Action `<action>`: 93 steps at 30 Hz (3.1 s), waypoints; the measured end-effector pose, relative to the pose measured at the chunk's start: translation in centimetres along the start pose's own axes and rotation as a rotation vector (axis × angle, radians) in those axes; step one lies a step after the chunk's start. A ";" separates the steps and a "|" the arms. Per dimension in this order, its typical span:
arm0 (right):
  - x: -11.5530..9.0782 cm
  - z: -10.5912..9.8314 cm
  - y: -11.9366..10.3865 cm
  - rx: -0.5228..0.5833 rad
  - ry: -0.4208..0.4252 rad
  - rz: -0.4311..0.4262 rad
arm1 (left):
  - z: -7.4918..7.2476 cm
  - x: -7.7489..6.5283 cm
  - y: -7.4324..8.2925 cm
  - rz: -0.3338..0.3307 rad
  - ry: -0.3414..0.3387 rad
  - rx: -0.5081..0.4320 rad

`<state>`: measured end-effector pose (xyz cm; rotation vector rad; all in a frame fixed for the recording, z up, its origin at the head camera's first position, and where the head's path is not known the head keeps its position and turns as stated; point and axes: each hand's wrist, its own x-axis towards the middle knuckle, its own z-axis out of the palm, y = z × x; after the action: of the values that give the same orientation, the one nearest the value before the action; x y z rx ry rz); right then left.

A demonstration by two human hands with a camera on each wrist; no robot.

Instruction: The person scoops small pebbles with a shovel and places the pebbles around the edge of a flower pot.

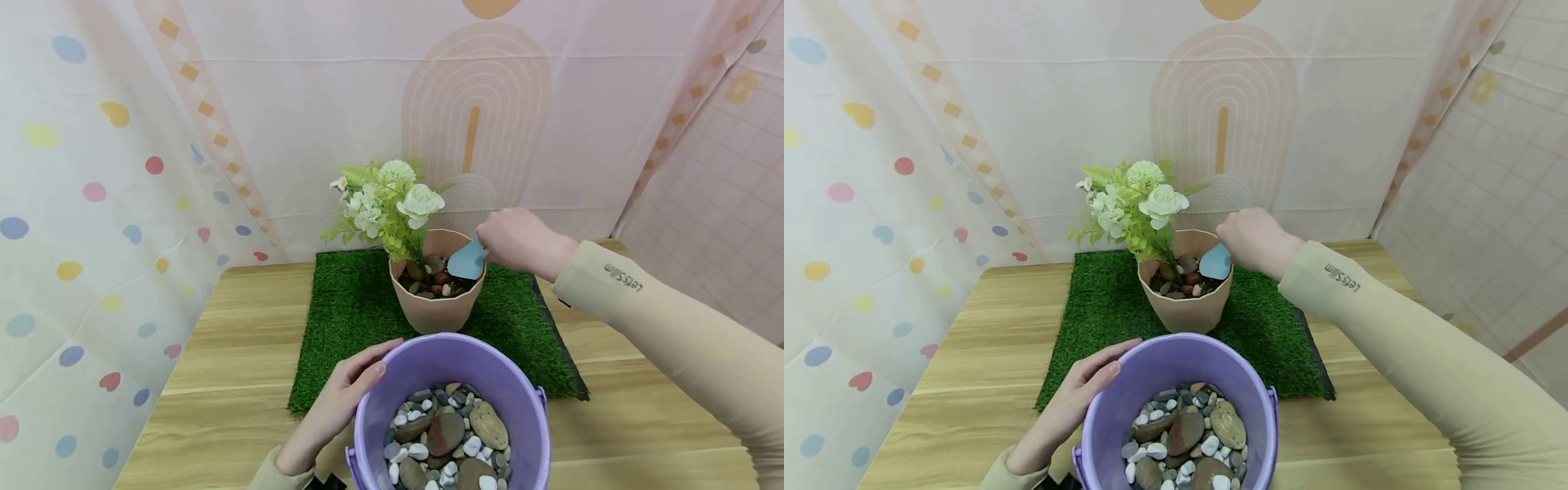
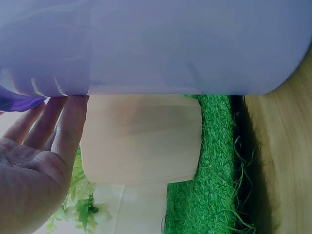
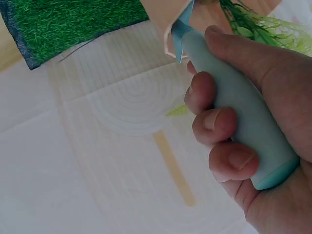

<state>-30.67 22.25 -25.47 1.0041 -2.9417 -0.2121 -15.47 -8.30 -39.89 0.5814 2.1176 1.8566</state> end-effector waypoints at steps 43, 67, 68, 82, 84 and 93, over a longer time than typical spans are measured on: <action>-12.5 -2.3 -4.3 0.106 0.181 -0.237 | 0.0 0.1 0.0 0.002 0.018 0.026; -14.2 0.5 -9.5 -0.014 0.008 -0.491 | -0.1 0.3 0.0 0.012 0.004 0.007; -14.2 0.5 -9.7 -0.023 0.007 -0.504 | -0.1 0.3 0.0 0.012 0.005 0.008; -12.5 0.3 -13.6 -0.148 -0.043 -0.619 | -0.1 0.0 -0.1 0.026 0.037 0.051; -12.4 0.4 -14.2 -0.173 -0.043 -0.613 | -0.1 0.0 -0.1 0.026 0.037 0.054; -12.5 1.0 -16.5 -0.302 -0.085 -0.547 | -0.1 0.1 -0.2 0.036 0.037 0.065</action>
<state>-10.85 17.09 -28.44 1.7430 -2.5136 -0.6959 -15.67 -8.39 -40.01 0.6080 2.2125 1.8363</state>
